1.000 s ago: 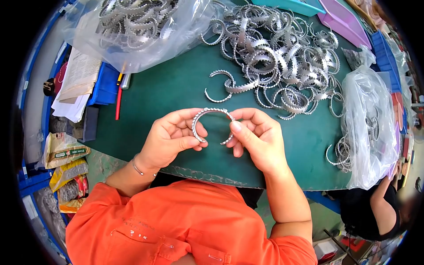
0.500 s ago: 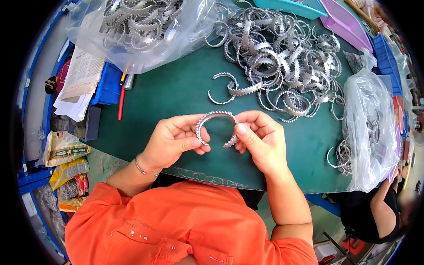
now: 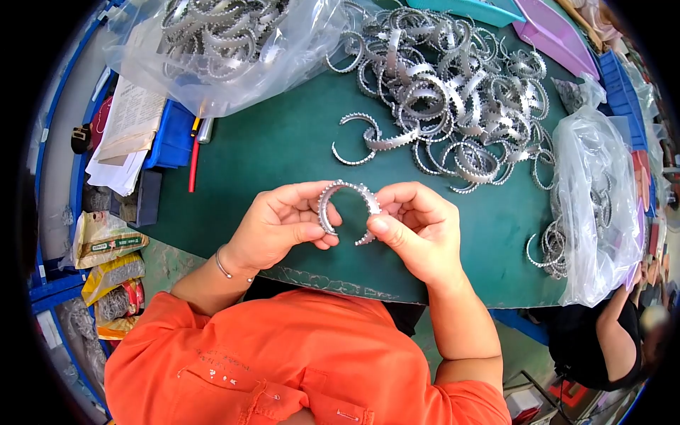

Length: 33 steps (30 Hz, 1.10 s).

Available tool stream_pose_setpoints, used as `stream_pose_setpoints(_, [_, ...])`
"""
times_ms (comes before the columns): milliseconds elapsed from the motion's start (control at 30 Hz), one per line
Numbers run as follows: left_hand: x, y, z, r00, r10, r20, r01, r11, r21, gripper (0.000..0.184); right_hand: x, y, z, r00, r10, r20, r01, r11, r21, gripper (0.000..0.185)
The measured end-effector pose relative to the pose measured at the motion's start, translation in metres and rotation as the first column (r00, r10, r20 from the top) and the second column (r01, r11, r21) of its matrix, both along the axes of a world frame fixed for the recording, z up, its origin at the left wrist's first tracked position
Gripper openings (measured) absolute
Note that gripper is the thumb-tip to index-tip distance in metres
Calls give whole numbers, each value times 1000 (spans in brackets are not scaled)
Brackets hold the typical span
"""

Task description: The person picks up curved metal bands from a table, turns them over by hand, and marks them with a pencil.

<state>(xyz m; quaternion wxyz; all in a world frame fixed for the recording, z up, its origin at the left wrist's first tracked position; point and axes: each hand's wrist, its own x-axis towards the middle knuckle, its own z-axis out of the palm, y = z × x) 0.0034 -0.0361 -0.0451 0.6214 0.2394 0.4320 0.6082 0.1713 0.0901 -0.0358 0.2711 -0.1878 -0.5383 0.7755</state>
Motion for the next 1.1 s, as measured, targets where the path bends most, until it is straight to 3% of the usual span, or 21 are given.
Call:
stream_pose_setpoints(233, [1, -1, -1, 999, -31, -11, 31, 999, -24, 42, 2, -1, -3, 1000, 12, -20, -11, 998, 69, 25])
stream_pose_setpoints(400, [1, -1, -3, 999, -40, -32, 40, 999, -2, 39, 2, 2, -6, 996, 70, -47, -55, 960, 275, 30])
stream_pose_setpoints(500, [0, -1, -2, 996, -84, -21, 84, 997, 0, 37, 4, 4, -7, 993, 113, -44, -93, 945, 314, 29])
stream_pose_setpoints(533, [1, 0, -2, 999, -50, -7, 50, 999, -16, 37, 4, 3, -6, 993, 111, -44, -92, 945, 313, 29])
stream_pose_setpoints(600, [2, -1, -2, 1000, -16, 6, 16, 999, -32, 37, 2, -3, -1, 1000, -14, -14, 15, 994, 110, 26])
stream_pose_setpoints(667, [0, -2, -2, 999, 18, -44, -18, 1000, 1, 32, -2, -6, 5, 985, -171, 18, 170, 985, 42, 18])
stream_pose_setpoints(733, [-2, -2, -2, 999, 9, -33, -9, 1000, 2, 29, -5, 0, -5, 980, -190, 54, 169, 950, 264, 18])
stream_pose_setpoints(767, [-2, -3, -2, 1000, -1, -20, 1, 1000, 3, 27, -5, 0, -6, 980, -192, 52, 172, 949, 265, 18])
stream_pose_setpoints(833, [-1, -3, -6, 999, -6, -40, 7, 1000, 25, 26, -6, 1, -6, 932, -337, 133, 137, 669, 730, 17])
stream_pose_setpoints(867, [-1, -4, -6, 998, -6, -60, 9, 999, 44, 25, -9, -1, -6, 931, -358, 69, 178, 614, 769, 18])
stream_pose_setpoints(967, [2, -3, -3, 999, 37, -21, -36, 999, 28, 19, -11, -4, -3, 991, -112, 74, 19, 665, 747, 16])
stream_pose_setpoints(1000, [5, -3, -3, 999, 37, -23, -36, 999, 30, 19, -12, -11, -1, 990, -37, 133, -60, 752, 657, 13])
stream_pose_setpoints(1100, [10, -4, -1, 984, 54, -168, -39, 995, 91, 9, -9, -12, -8, 985, 34, 168, -121, 833, 540, 9])
